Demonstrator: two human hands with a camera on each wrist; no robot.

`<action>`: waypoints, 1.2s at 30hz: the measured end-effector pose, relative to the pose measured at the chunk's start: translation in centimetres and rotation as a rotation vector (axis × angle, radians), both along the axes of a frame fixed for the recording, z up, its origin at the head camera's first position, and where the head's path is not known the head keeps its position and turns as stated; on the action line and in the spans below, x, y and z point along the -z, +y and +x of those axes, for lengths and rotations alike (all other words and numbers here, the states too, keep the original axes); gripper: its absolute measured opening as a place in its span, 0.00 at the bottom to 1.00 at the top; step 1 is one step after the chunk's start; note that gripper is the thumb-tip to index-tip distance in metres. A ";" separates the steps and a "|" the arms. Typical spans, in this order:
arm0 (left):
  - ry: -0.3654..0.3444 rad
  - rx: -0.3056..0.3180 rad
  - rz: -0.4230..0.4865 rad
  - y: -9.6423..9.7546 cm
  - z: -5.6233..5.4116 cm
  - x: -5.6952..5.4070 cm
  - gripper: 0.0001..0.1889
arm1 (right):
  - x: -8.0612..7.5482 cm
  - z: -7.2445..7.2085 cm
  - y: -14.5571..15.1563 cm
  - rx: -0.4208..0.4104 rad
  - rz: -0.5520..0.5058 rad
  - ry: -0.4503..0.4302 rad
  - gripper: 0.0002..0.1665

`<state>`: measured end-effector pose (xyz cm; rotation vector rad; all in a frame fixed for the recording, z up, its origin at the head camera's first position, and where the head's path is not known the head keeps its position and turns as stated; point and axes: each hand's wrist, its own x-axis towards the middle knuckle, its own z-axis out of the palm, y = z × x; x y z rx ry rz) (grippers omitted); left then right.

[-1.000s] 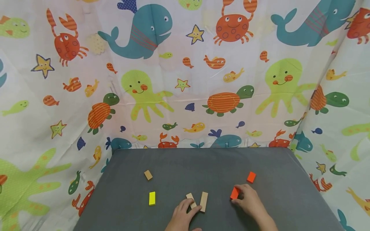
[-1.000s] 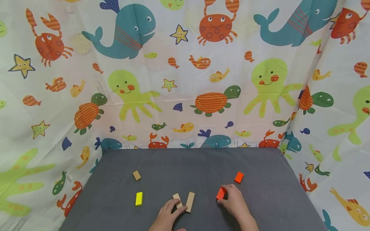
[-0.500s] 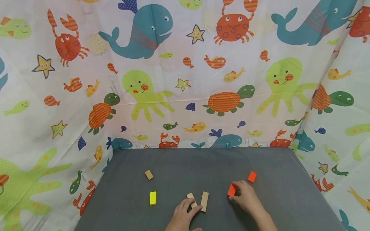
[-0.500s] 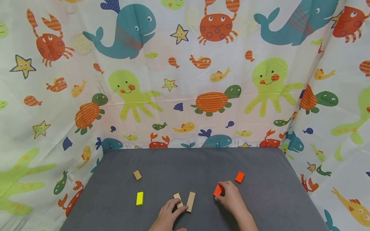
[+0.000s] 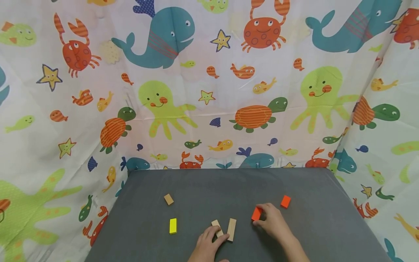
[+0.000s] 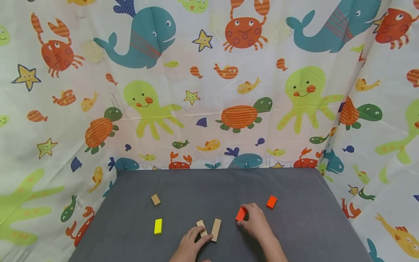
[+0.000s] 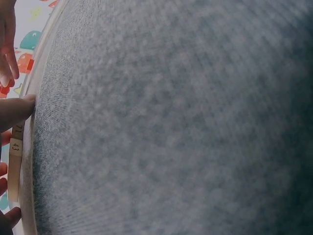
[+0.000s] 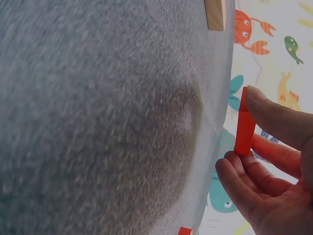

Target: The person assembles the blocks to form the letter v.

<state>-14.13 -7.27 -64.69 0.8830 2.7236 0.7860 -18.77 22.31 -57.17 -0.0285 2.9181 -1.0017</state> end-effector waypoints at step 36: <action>-0.065 -0.037 -0.032 0.4 0.1 -0.5 0.34 | 0.0 -1.7 -1.8 -0.016 -0.039 0.024 0.36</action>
